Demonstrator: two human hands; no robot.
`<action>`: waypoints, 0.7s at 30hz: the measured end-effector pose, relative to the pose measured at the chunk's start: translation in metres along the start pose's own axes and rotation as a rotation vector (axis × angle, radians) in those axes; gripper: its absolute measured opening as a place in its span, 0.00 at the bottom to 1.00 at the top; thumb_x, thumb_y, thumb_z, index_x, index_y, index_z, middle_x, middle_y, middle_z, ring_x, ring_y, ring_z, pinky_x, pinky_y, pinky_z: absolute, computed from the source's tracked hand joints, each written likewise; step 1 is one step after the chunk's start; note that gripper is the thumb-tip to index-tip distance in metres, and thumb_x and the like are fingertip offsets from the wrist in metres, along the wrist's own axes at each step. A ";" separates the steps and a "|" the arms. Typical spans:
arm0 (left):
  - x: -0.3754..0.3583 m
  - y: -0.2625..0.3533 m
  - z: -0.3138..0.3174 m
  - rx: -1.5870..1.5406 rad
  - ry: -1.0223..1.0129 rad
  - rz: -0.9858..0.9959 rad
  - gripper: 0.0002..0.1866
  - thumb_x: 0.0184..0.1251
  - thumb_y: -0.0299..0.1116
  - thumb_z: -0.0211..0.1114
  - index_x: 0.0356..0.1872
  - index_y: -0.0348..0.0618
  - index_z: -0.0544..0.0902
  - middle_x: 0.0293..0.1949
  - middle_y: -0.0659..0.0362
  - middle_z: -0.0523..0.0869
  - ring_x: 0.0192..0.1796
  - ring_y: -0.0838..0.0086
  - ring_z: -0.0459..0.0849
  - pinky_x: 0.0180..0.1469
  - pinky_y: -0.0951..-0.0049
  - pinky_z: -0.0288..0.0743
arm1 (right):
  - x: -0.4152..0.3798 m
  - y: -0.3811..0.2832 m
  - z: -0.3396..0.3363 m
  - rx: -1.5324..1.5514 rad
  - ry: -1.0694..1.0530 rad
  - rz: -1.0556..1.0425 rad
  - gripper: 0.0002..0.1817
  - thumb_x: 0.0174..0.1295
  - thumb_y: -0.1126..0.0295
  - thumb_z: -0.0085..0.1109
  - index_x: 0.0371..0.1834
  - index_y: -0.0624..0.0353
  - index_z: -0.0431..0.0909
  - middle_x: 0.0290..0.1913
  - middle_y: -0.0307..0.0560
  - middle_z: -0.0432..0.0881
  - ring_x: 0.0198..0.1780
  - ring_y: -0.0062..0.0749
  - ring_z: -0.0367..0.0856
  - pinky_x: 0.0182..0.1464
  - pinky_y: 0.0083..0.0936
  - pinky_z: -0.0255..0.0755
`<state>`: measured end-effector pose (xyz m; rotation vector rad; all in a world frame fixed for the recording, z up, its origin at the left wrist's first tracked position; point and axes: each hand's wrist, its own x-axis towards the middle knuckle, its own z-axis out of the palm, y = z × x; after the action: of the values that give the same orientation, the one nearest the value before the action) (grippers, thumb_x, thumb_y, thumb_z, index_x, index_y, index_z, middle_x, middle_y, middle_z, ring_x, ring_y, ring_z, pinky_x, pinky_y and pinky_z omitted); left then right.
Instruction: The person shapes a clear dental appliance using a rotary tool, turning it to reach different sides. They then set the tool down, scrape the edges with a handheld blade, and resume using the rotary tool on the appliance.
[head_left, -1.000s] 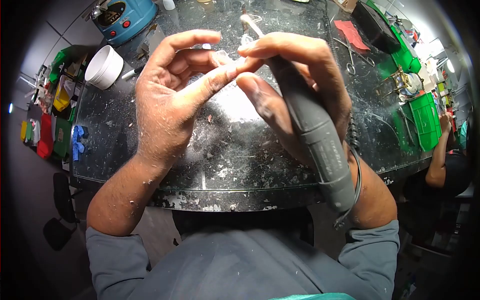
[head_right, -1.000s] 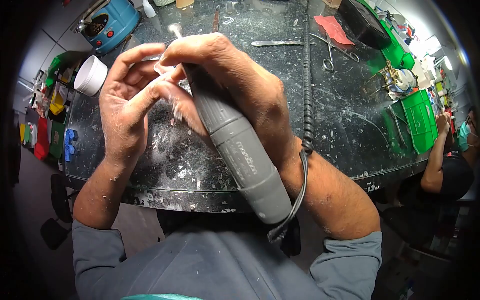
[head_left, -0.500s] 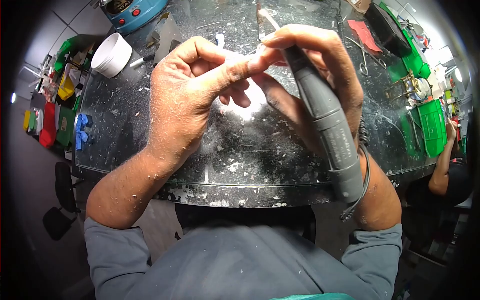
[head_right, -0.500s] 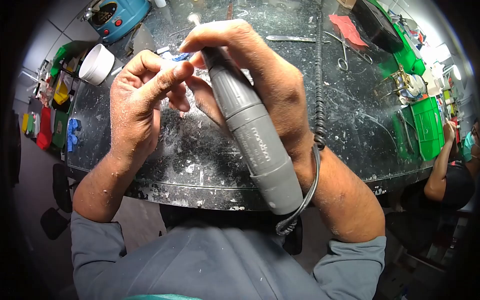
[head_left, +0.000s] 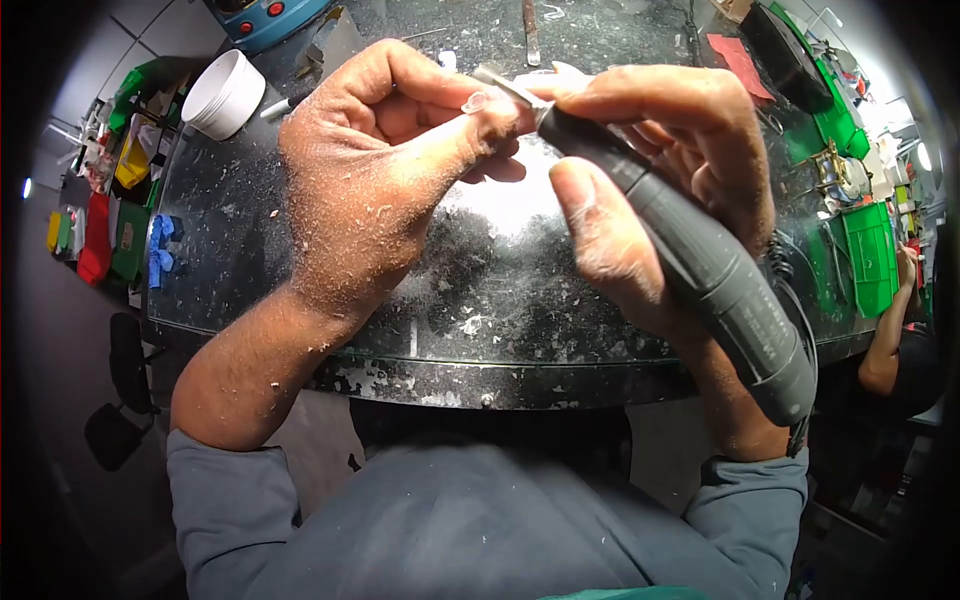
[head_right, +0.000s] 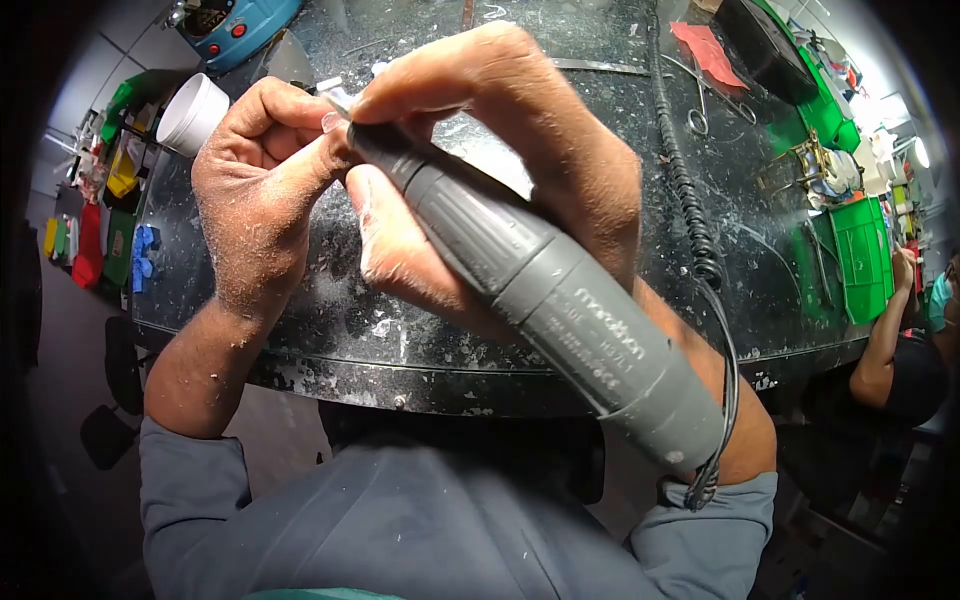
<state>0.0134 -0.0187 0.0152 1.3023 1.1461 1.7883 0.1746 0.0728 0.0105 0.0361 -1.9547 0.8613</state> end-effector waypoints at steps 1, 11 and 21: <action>0.000 -0.001 -0.002 0.000 0.000 -0.002 0.05 0.63 0.18 0.65 0.37 0.36 0.78 0.36 0.58 0.86 0.39 0.82 0.84 0.45 0.82 0.78 | 0.001 0.004 0.001 0.001 -0.020 -0.059 0.19 0.55 0.83 0.60 0.51 0.68 0.69 0.48 0.52 0.79 0.54 0.42 0.82 0.62 0.40 0.75; 0.001 0.001 -0.005 0.106 -0.023 -0.037 0.04 0.62 0.17 0.60 0.35 0.36 0.78 0.36 0.60 0.85 0.38 0.84 0.83 0.43 0.84 0.76 | 0.003 0.006 0.002 0.000 -0.052 -0.134 0.19 0.51 0.83 0.63 0.48 0.69 0.73 0.44 0.53 0.80 0.53 0.45 0.83 0.60 0.41 0.76; 0.001 0.000 -0.004 0.278 0.026 0.025 0.07 0.59 0.14 0.59 0.36 0.35 0.79 0.35 0.60 0.85 0.40 0.82 0.84 0.47 0.82 0.78 | 0.003 0.008 0.001 0.005 -0.057 -0.129 0.18 0.51 0.83 0.63 0.48 0.69 0.75 0.43 0.51 0.80 0.52 0.43 0.84 0.62 0.42 0.73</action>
<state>0.0096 -0.0187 0.0154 1.4591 1.4388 1.7117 0.1691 0.0791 0.0079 0.1903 -1.9801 0.7881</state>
